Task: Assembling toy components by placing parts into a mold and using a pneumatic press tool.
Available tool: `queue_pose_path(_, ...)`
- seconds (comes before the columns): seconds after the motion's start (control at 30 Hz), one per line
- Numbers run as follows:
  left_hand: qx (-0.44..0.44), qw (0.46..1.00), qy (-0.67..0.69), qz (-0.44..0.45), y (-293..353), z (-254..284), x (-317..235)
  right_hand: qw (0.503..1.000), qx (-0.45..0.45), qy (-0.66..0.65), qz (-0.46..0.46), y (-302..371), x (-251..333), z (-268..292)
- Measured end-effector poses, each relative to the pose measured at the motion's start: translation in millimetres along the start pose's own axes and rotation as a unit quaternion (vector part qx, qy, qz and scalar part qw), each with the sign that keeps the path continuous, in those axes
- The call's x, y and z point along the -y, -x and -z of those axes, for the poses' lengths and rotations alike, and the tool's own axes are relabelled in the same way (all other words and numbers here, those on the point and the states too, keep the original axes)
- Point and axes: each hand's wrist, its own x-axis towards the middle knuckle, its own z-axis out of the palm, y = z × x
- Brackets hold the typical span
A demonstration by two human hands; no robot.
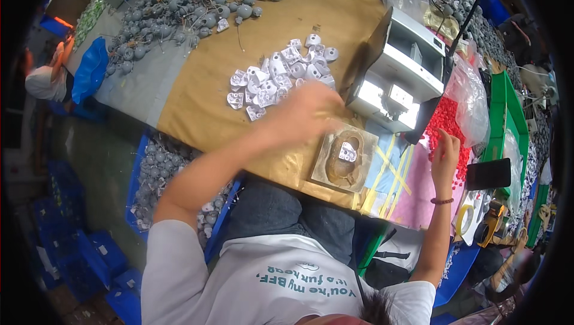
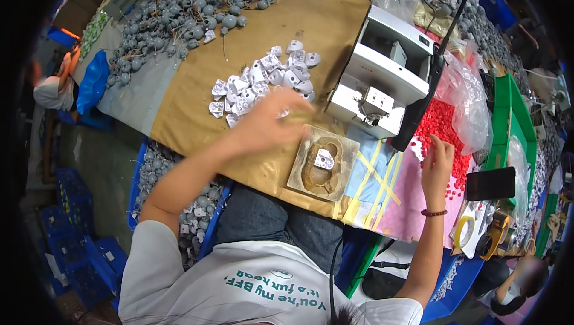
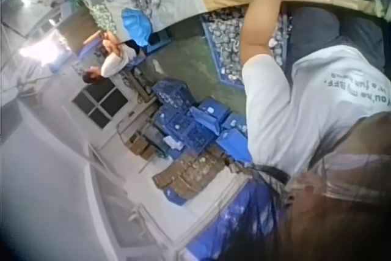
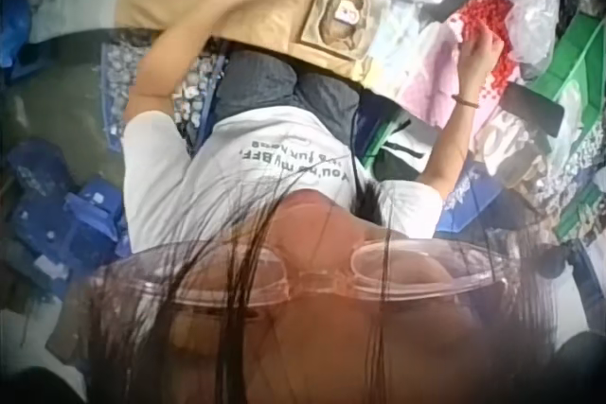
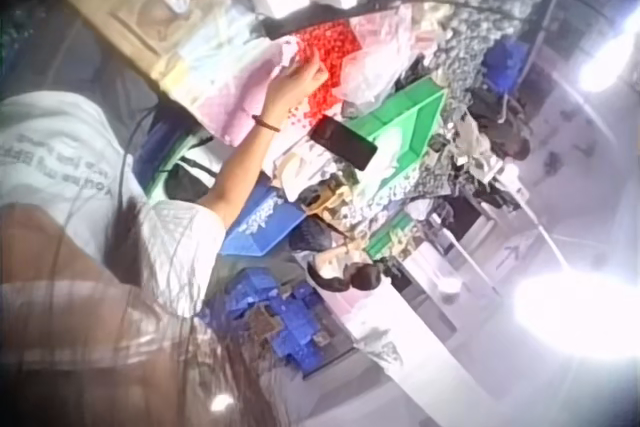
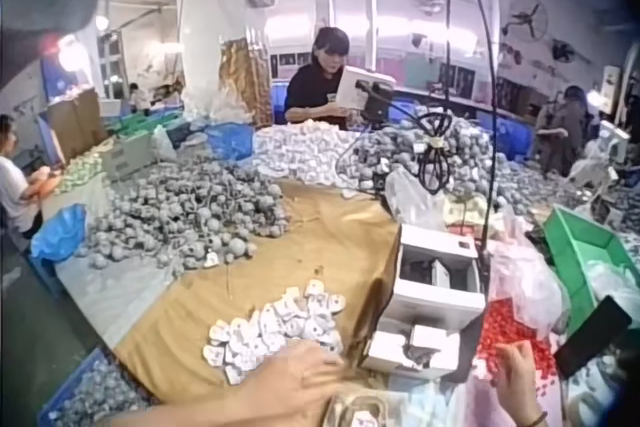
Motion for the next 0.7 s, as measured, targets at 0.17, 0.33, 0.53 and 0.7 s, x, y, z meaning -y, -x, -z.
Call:
queue_pose_path(0.17,-0.170,0.907,-0.382,0.043,-71,110,135,0.961,-0.016,-0.244,-0.132,12,8,11)
queue_pose_path(0.33,-0.112,0.839,-0.507,0.164,-97,141,224,0.942,0.081,-0.323,-0.038,5,94,2)
queue_pose_path(0.53,-0.172,0.964,-0.193,0.069,-104,152,142,0.939,0.095,-0.286,0.166,-5,167,-33)
queue_pose_path(0.7,-0.224,0.973,-0.047,-0.016,-78,173,77,0.941,0.094,-0.130,0.297,-2,180,-43)
